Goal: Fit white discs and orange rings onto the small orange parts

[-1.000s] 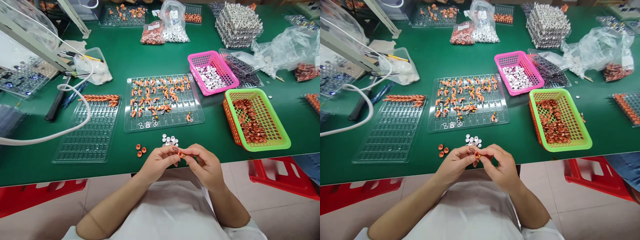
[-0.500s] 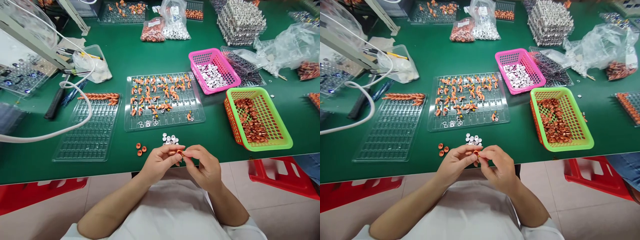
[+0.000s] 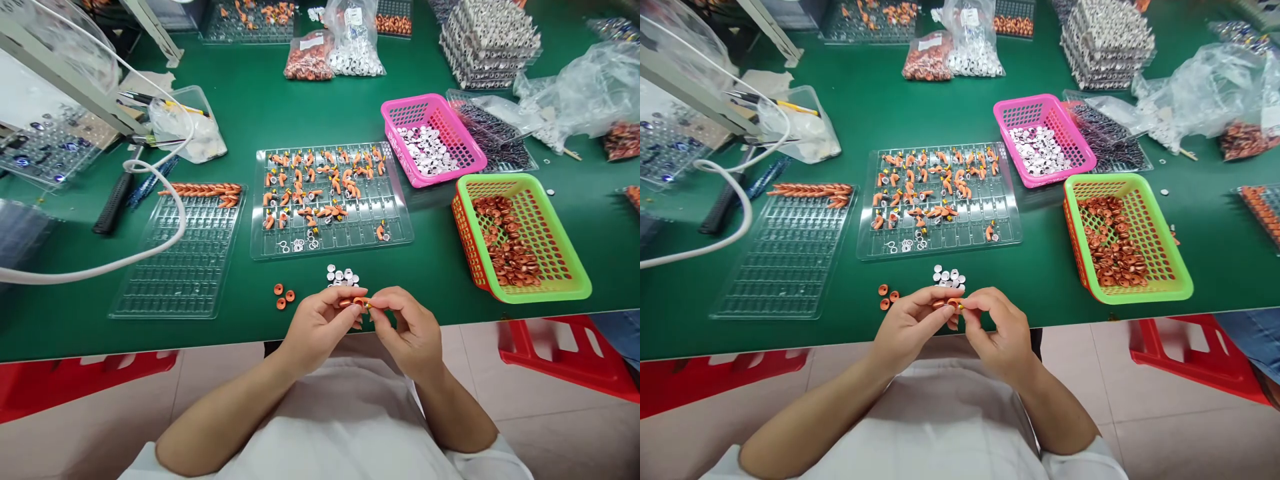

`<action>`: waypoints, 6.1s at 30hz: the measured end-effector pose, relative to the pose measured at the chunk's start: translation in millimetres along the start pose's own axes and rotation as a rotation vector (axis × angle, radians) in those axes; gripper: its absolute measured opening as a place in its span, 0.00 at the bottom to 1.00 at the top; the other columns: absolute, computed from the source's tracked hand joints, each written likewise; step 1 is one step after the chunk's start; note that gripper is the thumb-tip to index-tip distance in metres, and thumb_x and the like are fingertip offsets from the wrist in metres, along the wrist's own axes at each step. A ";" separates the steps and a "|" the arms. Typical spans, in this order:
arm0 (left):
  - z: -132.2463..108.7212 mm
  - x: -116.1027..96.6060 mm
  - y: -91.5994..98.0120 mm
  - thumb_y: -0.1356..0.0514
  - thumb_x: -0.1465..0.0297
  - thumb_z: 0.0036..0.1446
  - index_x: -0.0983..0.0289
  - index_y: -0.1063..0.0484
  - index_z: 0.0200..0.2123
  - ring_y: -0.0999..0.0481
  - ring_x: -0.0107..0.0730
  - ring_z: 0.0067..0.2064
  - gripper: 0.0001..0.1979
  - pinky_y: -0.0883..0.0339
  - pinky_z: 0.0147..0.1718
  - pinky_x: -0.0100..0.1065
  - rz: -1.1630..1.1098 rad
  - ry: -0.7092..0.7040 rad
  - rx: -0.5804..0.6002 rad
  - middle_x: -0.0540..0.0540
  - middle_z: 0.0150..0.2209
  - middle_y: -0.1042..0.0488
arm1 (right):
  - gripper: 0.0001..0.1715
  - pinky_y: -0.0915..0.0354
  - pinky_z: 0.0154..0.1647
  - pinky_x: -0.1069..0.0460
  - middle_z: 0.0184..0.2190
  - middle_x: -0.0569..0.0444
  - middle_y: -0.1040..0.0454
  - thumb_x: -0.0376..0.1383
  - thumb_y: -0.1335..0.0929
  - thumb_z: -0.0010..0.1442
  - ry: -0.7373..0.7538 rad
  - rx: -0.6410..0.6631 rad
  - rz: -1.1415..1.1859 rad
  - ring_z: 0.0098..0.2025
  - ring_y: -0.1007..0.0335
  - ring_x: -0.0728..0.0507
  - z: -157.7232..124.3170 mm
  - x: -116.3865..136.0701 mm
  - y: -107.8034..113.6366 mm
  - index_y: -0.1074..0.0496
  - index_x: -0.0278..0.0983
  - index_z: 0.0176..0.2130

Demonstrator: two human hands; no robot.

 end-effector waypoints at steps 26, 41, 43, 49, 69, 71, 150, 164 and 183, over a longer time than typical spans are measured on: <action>7.2 -3.0 2.0 0.34 0.63 0.60 0.64 0.18 0.43 0.20 0.30 0.35 0.13 0.22 0.36 0.29 -0.066 0.011 0.117 0.55 0.34 0.19 | 0.15 0.29 0.37 0.53 0.36 0.55 0.24 0.24 0.34 0.63 0.022 0.074 -0.030 0.37 0.26 0.48 5.4 1.7 6.5 0.27 0.41 0.45; 9.5 -0.4 -6.8 0.32 0.73 0.51 0.66 0.21 0.35 0.21 0.31 0.36 0.06 0.24 0.37 0.31 0.051 -0.041 -0.077 0.53 0.33 0.20 | 0.09 0.29 0.35 0.53 0.35 0.55 0.25 0.28 0.33 0.64 -0.178 -0.012 0.115 0.35 0.27 0.47 -2.6 -3.6 -4.0 0.27 0.42 0.40; 9.5 0.2 -8.0 0.33 0.73 0.51 0.65 0.21 0.35 0.20 0.32 0.37 0.06 0.23 0.38 0.31 0.021 -0.055 -0.087 0.53 0.33 0.20 | 0.10 0.29 0.36 0.53 0.35 0.55 0.25 0.27 0.33 0.64 -0.125 -0.008 0.090 0.36 0.26 0.47 -3.4 -0.4 -5.0 0.27 0.42 0.40; 5.2 -0.7 -9.1 0.32 0.70 0.53 0.66 0.19 0.39 0.19 0.33 0.36 0.10 0.22 0.38 0.32 0.021 -0.025 -0.095 0.55 0.36 0.17 | 0.13 0.28 0.35 0.52 0.36 0.53 0.24 0.24 0.34 0.63 0.040 -0.008 -0.115 0.37 0.26 0.46 0.7 7.7 0.8 0.28 0.41 0.43; 7.3 -1.6 -5.6 0.33 0.70 0.53 0.66 0.18 0.38 0.18 0.37 0.39 0.09 0.23 0.40 0.33 0.093 -0.048 -0.107 0.57 0.37 0.17 | 0.13 0.27 0.36 0.50 0.36 0.53 0.24 0.25 0.35 0.64 0.143 0.068 -0.273 0.38 0.25 0.45 8.9 9.8 2.4 0.30 0.42 0.44; 7.6 -1.8 -5.7 0.33 0.70 0.54 0.66 0.18 0.38 0.18 0.38 0.40 0.09 0.23 0.40 0.34 0.126 -0.069 -0.118 0.58 0.38 0.17 | 0.12 0.27 0.36 0.50 0.36 0.53 0.24 0.26 0.34 0.64 0.131 0.067 -0.274 0.38 0.25 0.45 8.6 9.6 2.7 0.30 0.42 0.43; 4.9 3.9 3.9 0.36 0.74 0.56 0.62 0.16 0.40 0.18 0.35 0.38 0.10 0.26 0.41 0.31 0.355 -0.185 -0.099 0.55 0.36 0.16 | 0.06 0.43 0.24 0.55 0.25 0.61 0.35 0.28 0.33 0.59 -0.213 0.066 -0.142 0.24 0.41 0.52 4.9 -8.0 -7.5 0.33 0.39 0.32; 11.3 -8.9 5.5 0.33 0.66 0.57 0.61 0.16 0.41 0.21 0.31 0.34 0.09 0.26 0.36 0.29 0.090 0.000 0.133 0.55 0.32 0.18 | 0.09 0.39 0.35 0.52 0.37 0.56 0.32 0.27 0.32 0.59 -0.208 0.113 -0.083 0.36 0.37 0.48 14.4 -6.2 3.6 0.31 0.41 0.38; 15.9 3.6 1.2 0.30 0.67 0.55 0.63 0.18 0.39 0.19 0.33 0.43 0.09 0.28 0.42 0.29 -0.346 0.038 -0.118 0.57 0.40 0.17 | 0.11 0.34 0.32 0.52 0.33 0.56 0.27 0.34 0.27 0.59 -0.012 -0.069 -0.244 0.32 0.33 0.47 5.2 -2.5 -12.4 0.31 0.41 0.41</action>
Point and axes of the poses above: each hand's wrist, its own z-axis towards the middle knuckle, its own y-axis out of the back of the hand, x = y × z, the point moved 4 cm from there along z, towards the middle knuckle
